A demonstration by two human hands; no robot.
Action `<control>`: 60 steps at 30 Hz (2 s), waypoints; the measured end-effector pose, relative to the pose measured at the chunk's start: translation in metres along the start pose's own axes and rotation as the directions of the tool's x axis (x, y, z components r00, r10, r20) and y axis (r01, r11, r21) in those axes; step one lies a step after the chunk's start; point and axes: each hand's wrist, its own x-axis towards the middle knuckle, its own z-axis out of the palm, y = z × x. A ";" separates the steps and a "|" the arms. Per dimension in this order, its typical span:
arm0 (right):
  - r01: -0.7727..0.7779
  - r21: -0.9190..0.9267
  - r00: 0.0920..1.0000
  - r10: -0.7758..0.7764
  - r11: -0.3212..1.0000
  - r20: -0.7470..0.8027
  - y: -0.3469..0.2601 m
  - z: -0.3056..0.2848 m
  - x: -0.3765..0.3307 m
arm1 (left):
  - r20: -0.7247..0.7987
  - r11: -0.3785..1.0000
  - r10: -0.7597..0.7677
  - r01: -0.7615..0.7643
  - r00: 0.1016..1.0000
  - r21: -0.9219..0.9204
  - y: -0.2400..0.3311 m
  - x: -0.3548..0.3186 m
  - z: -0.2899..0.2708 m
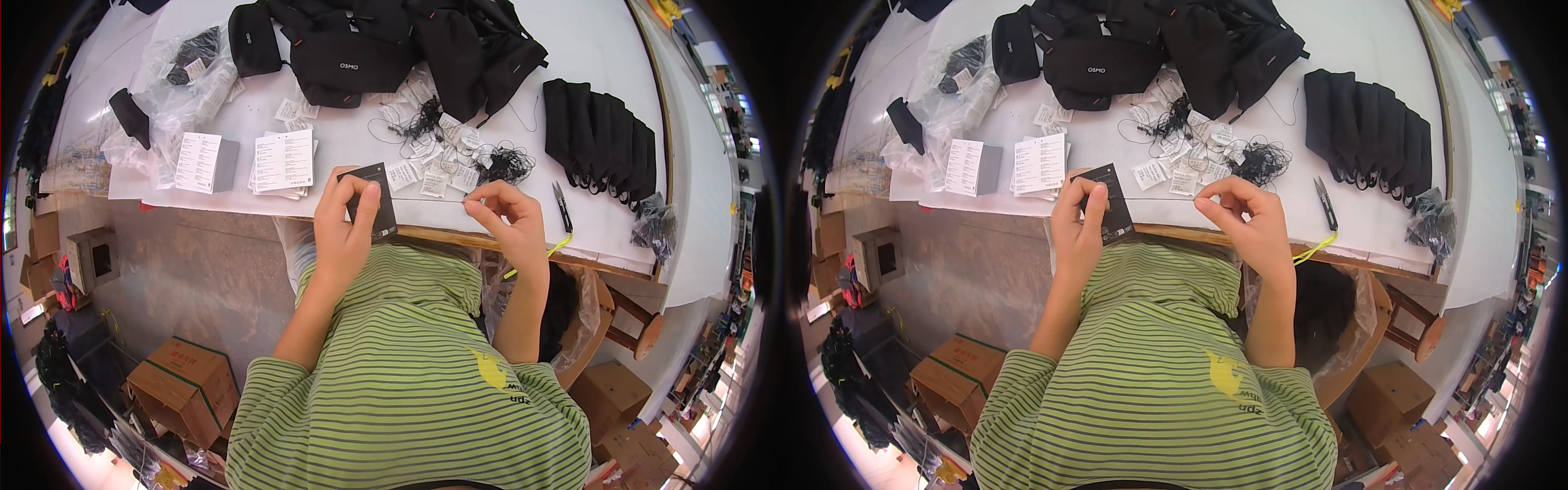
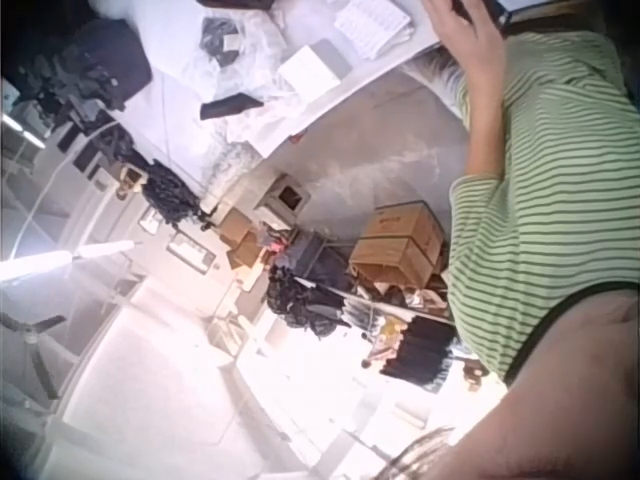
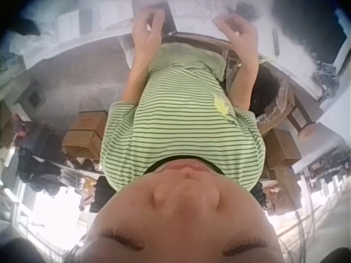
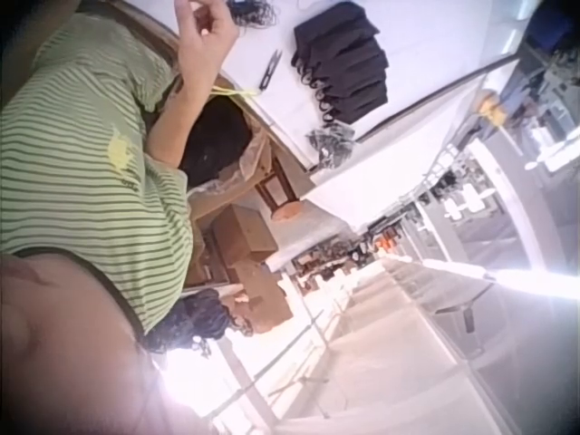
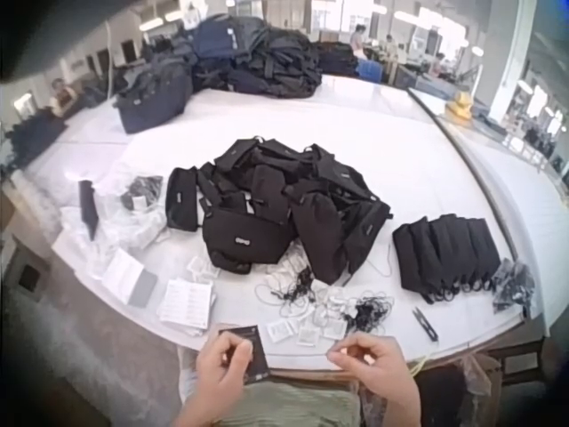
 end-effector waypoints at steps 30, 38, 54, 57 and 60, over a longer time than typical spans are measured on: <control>0.006 -0.006 1.000 -0.006 1.000 -0.015 0.003 -0.005 0.003 | -0.053 0.989 -0.032 0.024 0.998 -0.143 0.002 0.001 0.003; 0.015 -0.026 0.999 -0.017 1.000 -0.041 -0.001 -0.009 -0.002 | -0.016 0.978 -0.093 0.089 0.996 -0.189 0.006 0.002 0.004; -0.066 -0.051 0.997 0.067 0.997 0.023 -0.001 -0.027 -0.015 | 0.168 0.992 0.045 -0.024 0.985 -0.120 0.016 0.008 0.017; -0.084 -0.017 0.994 0.085 0.996 0.069 0.001 -0.021 -0.011 | 0.176 0.991 0.081 -0.060 0.981 -0.121 0.018 0.009 0.017; -0.064 0.045 0.994 0.059 0.997 0.090 -0.002 -0.003 -0.005 | 0.182 0.992 0.077 -0.057 0.980 -0.112 0.021 0.009 0.017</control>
